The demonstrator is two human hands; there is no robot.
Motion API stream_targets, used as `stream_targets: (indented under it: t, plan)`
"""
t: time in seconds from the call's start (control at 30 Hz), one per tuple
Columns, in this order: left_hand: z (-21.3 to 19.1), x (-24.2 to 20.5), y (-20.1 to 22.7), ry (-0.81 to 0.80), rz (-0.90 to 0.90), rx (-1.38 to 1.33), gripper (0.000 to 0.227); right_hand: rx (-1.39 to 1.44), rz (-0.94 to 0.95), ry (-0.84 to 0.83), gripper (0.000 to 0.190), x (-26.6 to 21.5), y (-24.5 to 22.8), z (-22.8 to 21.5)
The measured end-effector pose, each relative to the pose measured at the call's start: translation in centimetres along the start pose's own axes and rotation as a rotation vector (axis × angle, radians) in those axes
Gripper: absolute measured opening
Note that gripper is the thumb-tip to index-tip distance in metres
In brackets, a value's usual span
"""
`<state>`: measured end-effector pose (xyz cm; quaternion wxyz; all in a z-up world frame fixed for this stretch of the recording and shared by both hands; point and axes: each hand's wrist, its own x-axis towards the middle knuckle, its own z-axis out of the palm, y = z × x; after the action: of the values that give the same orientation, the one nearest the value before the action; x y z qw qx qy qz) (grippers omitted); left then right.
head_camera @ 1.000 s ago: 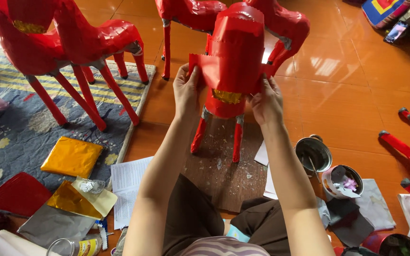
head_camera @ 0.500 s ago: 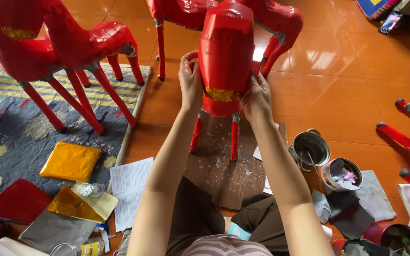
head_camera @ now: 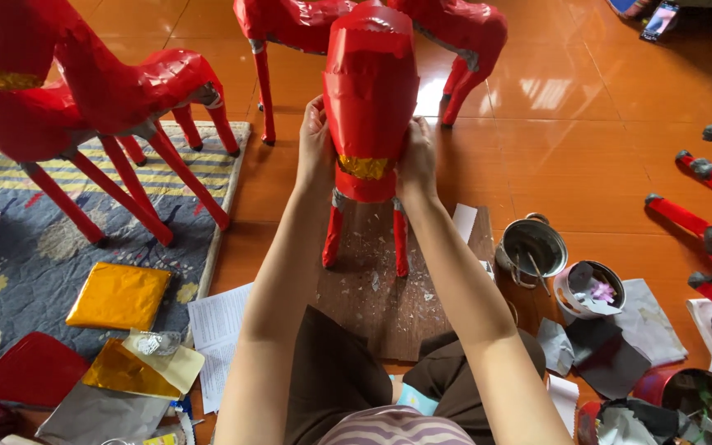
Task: Applying paper strips and adhesive to a red animal-shaped craft figure
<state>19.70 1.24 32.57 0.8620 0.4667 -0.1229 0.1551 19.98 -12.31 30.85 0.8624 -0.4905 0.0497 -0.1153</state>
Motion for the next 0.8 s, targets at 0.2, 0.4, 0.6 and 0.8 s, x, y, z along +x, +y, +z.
stream_targets:
  t: [0.2,0.4,0.6,0.8]
  plan:
    - [-0.1,0.3,0.1,-0.009,-0.05,0.001,0.041,0.144,0.0,-0.167,0.021,-2.1,-1.5,2.7]
    - [-0.9,0.5,-0.3,0.005,-0.112,0.008,0.055,0.046,-0.119,-0.156,0.023,-2.1,-1.3,1.4]
    - [-2.1,0.1,0.0,0.052,-0.179,0.014,0.071,-0.086,-0.23,-0.154,0.027,-3.5,-0.6,-0.2]
    - [-2.2,-2.7,3.7,0.073,0.003,0.217,0.027,-0.031,-0.473,-0.071,0.036,-6.7,-1.2,-0.2]
